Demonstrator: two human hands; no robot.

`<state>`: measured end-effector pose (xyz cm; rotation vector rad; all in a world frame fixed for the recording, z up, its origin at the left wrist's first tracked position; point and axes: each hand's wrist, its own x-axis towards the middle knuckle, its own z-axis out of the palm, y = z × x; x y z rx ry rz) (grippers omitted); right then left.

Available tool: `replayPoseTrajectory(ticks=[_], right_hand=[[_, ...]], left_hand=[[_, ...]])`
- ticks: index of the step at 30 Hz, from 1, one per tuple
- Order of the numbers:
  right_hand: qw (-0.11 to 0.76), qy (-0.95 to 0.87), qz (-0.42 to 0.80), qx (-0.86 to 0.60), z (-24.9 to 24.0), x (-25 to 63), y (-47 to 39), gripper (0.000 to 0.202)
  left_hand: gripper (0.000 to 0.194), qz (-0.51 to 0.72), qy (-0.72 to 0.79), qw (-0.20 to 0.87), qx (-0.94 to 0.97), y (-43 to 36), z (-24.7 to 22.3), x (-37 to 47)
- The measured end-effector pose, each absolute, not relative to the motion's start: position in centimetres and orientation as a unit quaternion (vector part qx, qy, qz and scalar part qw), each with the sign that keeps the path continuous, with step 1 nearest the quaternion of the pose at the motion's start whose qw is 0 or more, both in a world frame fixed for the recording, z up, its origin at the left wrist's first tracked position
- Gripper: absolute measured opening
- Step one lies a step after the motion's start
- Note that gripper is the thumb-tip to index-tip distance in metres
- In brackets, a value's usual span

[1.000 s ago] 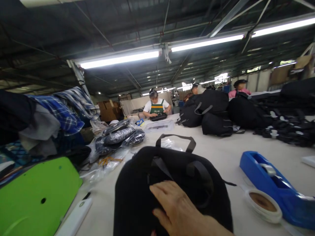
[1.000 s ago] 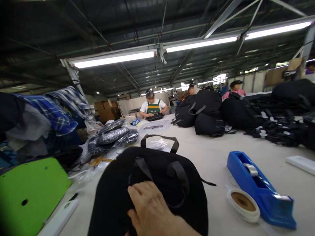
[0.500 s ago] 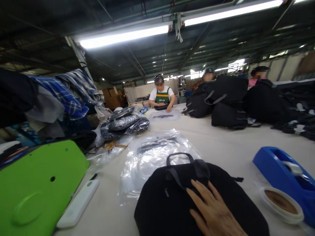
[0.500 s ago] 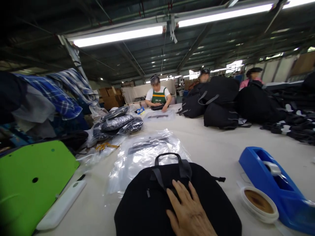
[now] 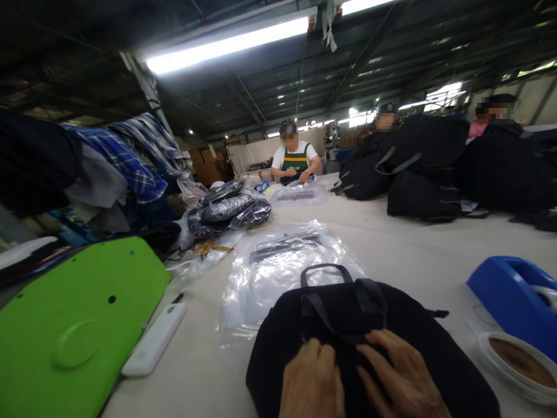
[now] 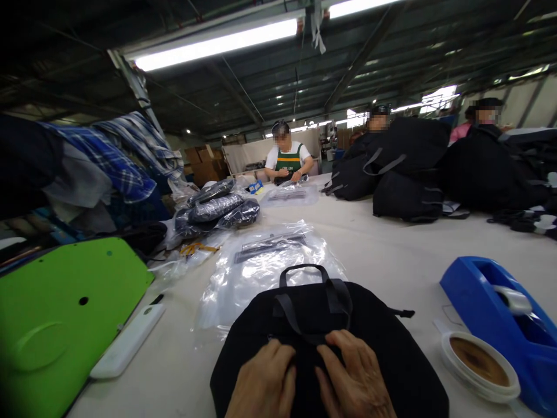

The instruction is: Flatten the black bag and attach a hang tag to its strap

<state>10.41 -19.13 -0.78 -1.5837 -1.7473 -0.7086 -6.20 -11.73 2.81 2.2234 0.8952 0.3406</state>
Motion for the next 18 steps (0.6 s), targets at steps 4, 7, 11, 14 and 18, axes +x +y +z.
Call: replayPoseTrajectory(ticks=[4, 7, 11, 14, 18], right_hand=[[0.349, -0.674, -0.232, -0.608, -0.8, 10.6, -19.8, 0.019], [0.343, -0.671, -0.233, -0.615, -1.0, 10.5, -19.9, 0.021], [0.301, -0.692, -0.217, -0.619, -1.6, 10.6, -19.4, 0.022], [0.27, -0.699, -0.181, -0.637, -1.2, 10.9, -18.9, 0.023], [0.258, -0.711, -0.138, -0.64, 3.0, 11.3, -18.7, 0.023]], left_hand=[[0.031, 0.172, 0.396, 0.223, 0.874, -5.7, 4.7, -2.8], [0.033, 0.233, 0.448, 0.248, 0.827, -2.6, 5.3, -1.9], [0.034, 0.272, 0.473, 0.194, 0.815, -2.1, 4.6, -2.0], [0.038, 0.214, 0.409, 0.118, 0.879, -3.3, 2.9, -1.6], [0.049, 0.094, 0.376, -0.001, 0.922, -4.4, 0.9, -1.0]])
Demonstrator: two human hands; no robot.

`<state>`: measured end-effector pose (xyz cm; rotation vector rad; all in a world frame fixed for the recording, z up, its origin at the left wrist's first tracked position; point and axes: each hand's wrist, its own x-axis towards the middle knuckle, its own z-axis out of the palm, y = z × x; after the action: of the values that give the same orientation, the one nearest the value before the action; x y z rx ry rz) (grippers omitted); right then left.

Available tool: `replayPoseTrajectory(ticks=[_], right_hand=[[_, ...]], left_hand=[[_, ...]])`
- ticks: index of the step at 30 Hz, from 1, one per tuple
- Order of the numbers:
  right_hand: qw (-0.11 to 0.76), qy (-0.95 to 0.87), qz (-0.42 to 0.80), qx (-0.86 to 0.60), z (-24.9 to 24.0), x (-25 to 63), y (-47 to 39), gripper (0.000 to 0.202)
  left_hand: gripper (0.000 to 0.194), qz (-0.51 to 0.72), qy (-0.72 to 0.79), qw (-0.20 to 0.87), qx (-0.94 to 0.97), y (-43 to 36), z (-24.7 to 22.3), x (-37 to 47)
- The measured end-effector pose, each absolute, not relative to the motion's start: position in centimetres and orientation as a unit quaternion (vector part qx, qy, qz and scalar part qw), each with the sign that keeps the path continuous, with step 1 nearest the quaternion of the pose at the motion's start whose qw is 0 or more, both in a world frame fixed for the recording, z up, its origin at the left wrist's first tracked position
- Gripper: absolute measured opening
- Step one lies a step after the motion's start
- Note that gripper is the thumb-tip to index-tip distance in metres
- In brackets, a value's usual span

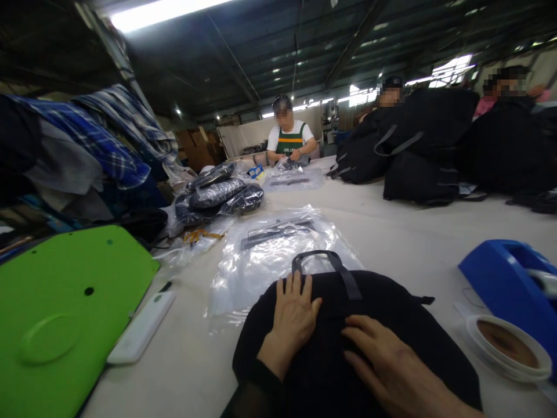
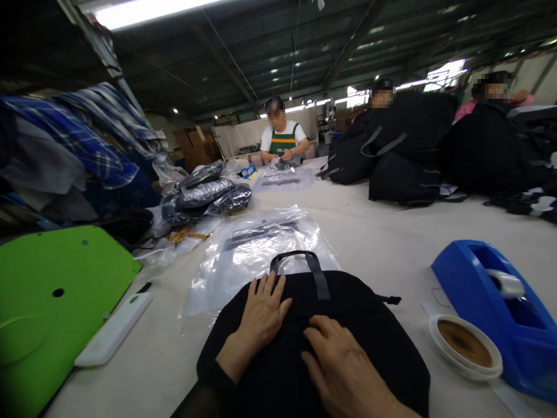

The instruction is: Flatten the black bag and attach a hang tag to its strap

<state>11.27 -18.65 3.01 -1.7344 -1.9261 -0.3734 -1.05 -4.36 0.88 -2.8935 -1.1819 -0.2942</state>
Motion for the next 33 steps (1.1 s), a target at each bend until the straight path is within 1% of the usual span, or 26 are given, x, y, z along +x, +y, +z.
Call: replayPoseTrajectory(ticks=[2, 4, 6, 7, 8, 9, 12, 14, 17, 19, 22, 27, 30, 33], right_hand=[[0.276, -0.696, -0.177, -0.639, 5.5, 11.3, -18.5, 0.03], [0.282, -0.682, -0.24, -0.631, 6.2, 11.2, -18.3, 0.039], [0.233, -0.693, -0.29, -0.618, 4.7, 11.0, -18.0, 0.044], [0.222, -0.711, -0.318, -0.587, 3.3, 10.9, -17.9, 0.043], [0.176, -0.741, -0.308, -0.57, 1.8, 10.8, -17.8, 0.045], [0.149, -0.743, -0.296, -0.582, 0.4, 10.8, -17.7, 0.047], [0.123, -0.744, -0.284, -0.592, -2.2, 11.1, -17.6, 0.052], [0.124, -0.744, -0.286, -0.591, -2.4, 11.2, -17.7, 0.052], [0.122, -0.74, -0.287, -0.596, -2.0, 11.2, -17.7, 0.051], [0.122, -0.743, -0.292, -0.591, -1.7, 11.2, -17.6, 0.047], [0.127, -0.757, -0.306, -0.563, -0.8, 11.2, -17.0, 0.038], [0.188, -0.762, -0.35, -0.511, 1.6, 10.5, -15.1, 0.038], [0.231, -0.751, -0.389, -0.481, 0.5, 10.2, -14.0, 0.039], [0.229, -0.747, -0.408, -0.473, -2.2, 10.1, -13.4, 0.035]], left_hand=[[0.051, -0.077, -0.378, 0.02, -0.923, -4.4, 0.4, -1.0], [0.05, -0.075, -0.38, 0.03, -0.921, -4.3, 0.2, -1.1], [0.05, -0.081, -0.382, 0.036, -0.92, -4.1, 0.2, -1.1], [0.051, -0.085, -0.381, 0.038, -0.92, -4.0, 0.2, -1.1], [0.051, -0.087, -0.378, 0.04, -0.921, -4.0, 0.2, -1.1], [0.052, -0.086, -0.375, 0.04, -0.922, -3.9, 0.3, -1.1], [0.052, -0.076, -0.377, 0.037, -0.922, -4.4, 0.9, -1.6], [0.052, -0.083, -0.382, 0.047, -0.919, -5.4, 1.3, -2.4], [0.054, -0.092, -0.338, 0.047, -0.935, -7.5, 1.2, -4.0], [0.057, -0.073, -0.307, 0.016, -0.949, -8.6, 0.6, -4.8], [0.059, -0.052, -0.315, -0.036, -0.947, -9.3, -0.2, -5.2], [0.065, -0.067, -0.324, -0.114, -0.937, -9.1, 0.3, -5.2], [0.059, -0.096, -0.316, -0.157, -0.931, -8.9, 0.2, -5.4], [0.047, -0.168, -0.372, -0.179, -0.895, -8.6, -0.6, -5.7]])
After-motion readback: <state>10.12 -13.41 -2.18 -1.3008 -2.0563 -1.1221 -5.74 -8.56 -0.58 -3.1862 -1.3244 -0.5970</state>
